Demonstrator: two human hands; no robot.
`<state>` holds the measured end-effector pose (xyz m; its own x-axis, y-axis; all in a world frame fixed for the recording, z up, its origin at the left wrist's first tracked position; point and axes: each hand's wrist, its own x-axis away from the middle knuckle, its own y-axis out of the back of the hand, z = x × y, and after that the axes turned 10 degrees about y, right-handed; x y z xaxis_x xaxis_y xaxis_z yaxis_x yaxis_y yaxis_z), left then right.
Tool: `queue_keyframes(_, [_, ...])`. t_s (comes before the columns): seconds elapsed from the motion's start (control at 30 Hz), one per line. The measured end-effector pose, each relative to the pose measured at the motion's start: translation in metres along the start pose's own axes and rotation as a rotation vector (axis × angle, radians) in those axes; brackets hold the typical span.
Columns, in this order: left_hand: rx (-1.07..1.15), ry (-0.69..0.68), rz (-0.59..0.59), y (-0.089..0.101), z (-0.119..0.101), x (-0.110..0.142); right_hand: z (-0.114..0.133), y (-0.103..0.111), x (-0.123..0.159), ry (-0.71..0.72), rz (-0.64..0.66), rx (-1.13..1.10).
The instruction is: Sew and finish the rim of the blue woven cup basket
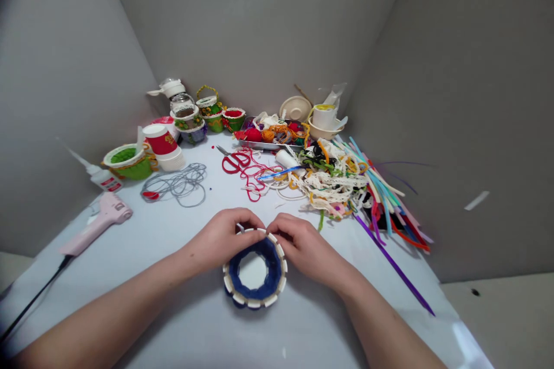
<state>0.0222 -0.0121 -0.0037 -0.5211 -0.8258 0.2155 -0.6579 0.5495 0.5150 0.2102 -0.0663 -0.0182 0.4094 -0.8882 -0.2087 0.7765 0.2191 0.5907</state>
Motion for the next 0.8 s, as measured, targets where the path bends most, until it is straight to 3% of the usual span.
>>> queue_keyframes(0.3, [0.023,0.085,-0.074,0.000,0.004,-0.004,0.000,0.025,0.008,0.002,-0.015,0.166])
queue_keyframes(0.47, [0.034,0.086,-0.079,-0.003,0.006,-0.005,0.009,0.027,0.011,0.052,0.021,0.213])
queue_keyframes(0.8, [-0.059,-0.082,-0.055,-0.004,0.005,-0.002,0.010,0.023,0.013,0.082,-0.010,0.208])
